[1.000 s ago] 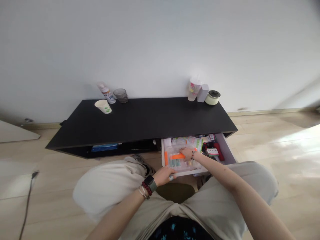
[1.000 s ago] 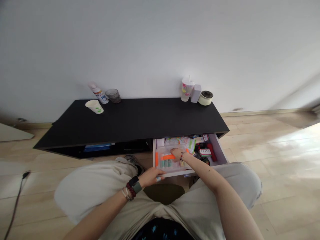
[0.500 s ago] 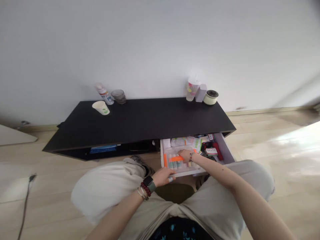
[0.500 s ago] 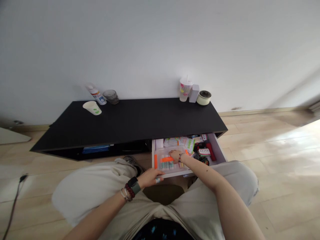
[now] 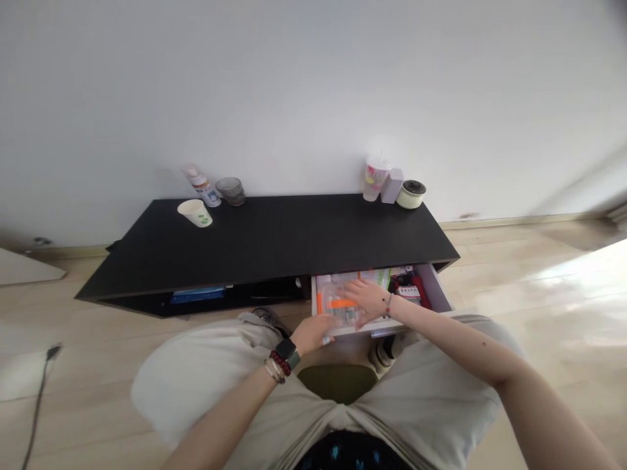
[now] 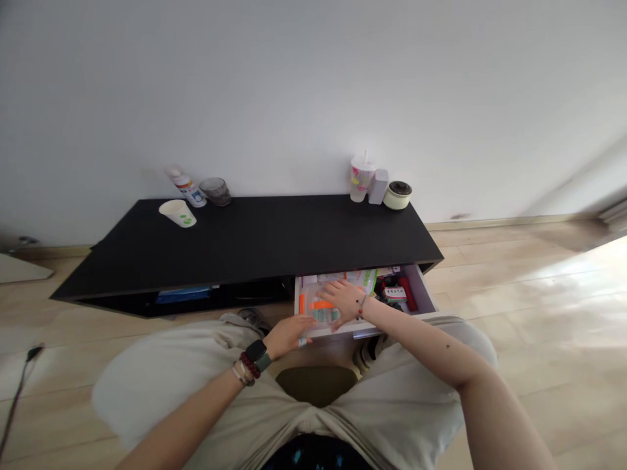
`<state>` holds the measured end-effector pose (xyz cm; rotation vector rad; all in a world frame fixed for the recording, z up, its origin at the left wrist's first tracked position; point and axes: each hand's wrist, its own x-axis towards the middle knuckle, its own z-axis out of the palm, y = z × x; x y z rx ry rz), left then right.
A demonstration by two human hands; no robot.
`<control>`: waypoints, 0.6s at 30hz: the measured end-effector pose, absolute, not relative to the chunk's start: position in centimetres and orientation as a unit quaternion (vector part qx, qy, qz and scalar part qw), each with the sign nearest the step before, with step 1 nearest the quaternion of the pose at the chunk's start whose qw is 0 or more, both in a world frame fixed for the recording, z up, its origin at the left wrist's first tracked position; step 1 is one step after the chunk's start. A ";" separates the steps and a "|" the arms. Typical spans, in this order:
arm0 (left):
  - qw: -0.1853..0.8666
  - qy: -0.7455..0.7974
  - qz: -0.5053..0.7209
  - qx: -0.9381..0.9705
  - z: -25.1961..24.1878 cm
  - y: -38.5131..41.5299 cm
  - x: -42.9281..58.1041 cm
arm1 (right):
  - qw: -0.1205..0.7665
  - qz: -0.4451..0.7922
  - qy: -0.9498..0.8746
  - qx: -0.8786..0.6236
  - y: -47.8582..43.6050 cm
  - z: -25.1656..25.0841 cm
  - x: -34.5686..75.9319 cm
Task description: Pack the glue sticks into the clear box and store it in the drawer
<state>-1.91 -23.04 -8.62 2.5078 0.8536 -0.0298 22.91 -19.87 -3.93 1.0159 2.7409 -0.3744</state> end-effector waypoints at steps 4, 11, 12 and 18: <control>0.099 0.319 0.057 0.941 -8.0 -21.7 -1.6 | 0.074 -0.031 0.926 0.369 -20.1 -4.3 23.5; 0.007 0.369 0.052 0.928 -7.6 -19.0 -1.2 | 0.053 0.037 0.921 0.384 -18.2 -5.8 24.0; 0.004 0.371 0.048 0.927 -7.7 -18.6 -1.1 | 0.049 0.033 0.920 0.387 -17.9 -5.9 24.1; 0.004 0.382 0.042 0.923 -7.7 -15.9 -0.8 | 0.044 0.020 0.910 0.412 -16.3 -6.2 24.2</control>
